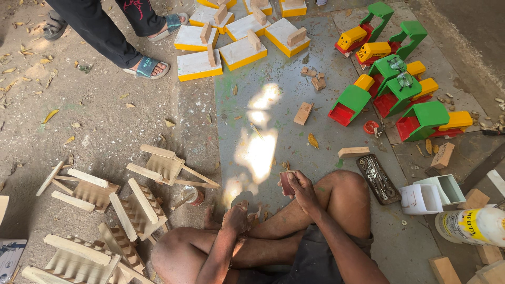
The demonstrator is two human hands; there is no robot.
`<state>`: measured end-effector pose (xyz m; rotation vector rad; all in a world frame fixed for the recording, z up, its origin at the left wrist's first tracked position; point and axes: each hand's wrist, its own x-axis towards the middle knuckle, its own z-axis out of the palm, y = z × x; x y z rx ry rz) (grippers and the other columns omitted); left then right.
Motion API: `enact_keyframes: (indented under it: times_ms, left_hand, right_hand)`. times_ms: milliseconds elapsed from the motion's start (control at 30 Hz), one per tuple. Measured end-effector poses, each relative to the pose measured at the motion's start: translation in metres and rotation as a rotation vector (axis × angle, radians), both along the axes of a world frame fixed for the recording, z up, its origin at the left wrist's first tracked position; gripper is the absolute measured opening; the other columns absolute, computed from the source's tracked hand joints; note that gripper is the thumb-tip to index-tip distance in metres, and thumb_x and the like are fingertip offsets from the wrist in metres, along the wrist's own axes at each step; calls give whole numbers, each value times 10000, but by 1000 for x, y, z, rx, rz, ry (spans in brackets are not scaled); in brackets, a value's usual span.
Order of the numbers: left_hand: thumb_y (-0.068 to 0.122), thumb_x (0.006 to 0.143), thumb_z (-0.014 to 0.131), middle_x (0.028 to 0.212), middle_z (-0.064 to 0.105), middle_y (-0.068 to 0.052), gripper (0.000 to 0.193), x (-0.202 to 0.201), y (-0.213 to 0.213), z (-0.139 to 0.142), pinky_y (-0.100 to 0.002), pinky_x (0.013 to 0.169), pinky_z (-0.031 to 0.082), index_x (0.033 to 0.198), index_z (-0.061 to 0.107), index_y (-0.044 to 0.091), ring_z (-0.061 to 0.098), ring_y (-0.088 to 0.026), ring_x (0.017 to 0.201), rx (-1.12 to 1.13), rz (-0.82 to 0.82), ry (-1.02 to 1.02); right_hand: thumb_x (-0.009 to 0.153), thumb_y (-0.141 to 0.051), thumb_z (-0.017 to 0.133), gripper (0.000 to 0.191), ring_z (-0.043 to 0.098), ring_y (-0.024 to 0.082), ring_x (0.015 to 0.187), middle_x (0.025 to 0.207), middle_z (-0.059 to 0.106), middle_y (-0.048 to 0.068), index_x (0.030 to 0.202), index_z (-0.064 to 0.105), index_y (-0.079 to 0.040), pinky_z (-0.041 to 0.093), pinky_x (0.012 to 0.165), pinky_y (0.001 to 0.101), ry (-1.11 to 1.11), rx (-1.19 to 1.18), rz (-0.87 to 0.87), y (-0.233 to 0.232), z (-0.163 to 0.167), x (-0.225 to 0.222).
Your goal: The person sits on the ground surrounded by small unfinished wooden toy chairs, picks one up, and sands its surfaces with a sanding block, rubbing the wood by hand. Sanded chairs are set down on the floor with the others, and the person reaches for the next one to continue sanding.
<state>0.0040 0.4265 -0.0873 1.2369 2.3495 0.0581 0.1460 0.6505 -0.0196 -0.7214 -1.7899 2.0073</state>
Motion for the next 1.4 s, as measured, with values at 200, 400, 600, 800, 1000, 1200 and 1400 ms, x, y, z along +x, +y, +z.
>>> enact_keyframes:
  times_ms: [200, 400, 600, 800, 1000, 1200, 1400]
  left_hand:
    - [435, 947, 671, 1062, 700, -247, 535, -1, -1, 2, -435, 791, 610, 1201, 496, -3, 734, -368, 984, 42, 62, -56]
    - [481, 956, 665, 1030, 708, -257, 566, -2, 4, 13, -429, 807, 610, 1200, 479, 5, 730, -372, 1001, -57, 82, -108]
    - [527, 971, 630, 1038, 707, -246, 598, 2, 2, 16, -421, 779, 622, 1213, 485, 1, 739, -371, 974, -68, 51, -28]
    - [541, 964, 626, 1020, 716, -243, 605, 2, 3, 14, -405, 742, 627, 1222, 510, 7, 752, -358, 929, -42, 52, 12]
    - [542, 974, 614, 1019, 715, -234, 641, 1, 2, 6, -386, 692, 631, 1306, 494, 7, 766, -320, 872, 0, 19, 96]
    - [497, 902, 697, 1058, 717, -204, 602, -1, -2, -4, -402, 706, 626, 1255, 543, 35, 755, -344, 893, 134, 106, 1]
    - [480, 906, 687, 1079, 710, -204, 600, 2, -1, 3, -402, 706, 635, 1282, 535, 38, 759, -345, 889, 107, 120, 1]
  right_hand:
    - [1031, -441, 485, 442, 702, 120, 671, 935, 766, 93, 1252, 627, -85, 503, 506, 243, 11, -36, 13, -3, 12, -1]
    - [1031, -436, 497, 452, 719, 135, 745, 981, 741, 97, 1260, 640, -73, 554, 549, 273, -3, -46, 7, -5, 17, -2]
    - [1035, -427, 499, 436, 708, 120, 886, 1108, 739, 50, 1288, 637, -100, 597, 626, 262, 9, -49, 40, -7, 17, -2]
    - [1039, -393, 524, 395, 704, 122, 895, 1107, 740, 60, 1232, 671, -81, 598, 637, 282, 13, -50, 57, -5, 10, 0]
    - [1065, -380, 523, 380, 658, 119, 829, 1007, 723, 62, 1213, 683, -68, 564, 671, 275, 71, -8, 88, -4, -3, 1]
    - [1100, -380, 533, 386, 616, 104, 869, 941, 657, 27, 1178, 686, -34, 549, 767, 278, 114, 33, 113, -3, -7, 1]
    - [1031, -355, 534, 343, 609, 80, 844, 954, 683, -11, 1165, 660, -65, 537, 735, 275, 61, 15, 72, -4, -13, 0]
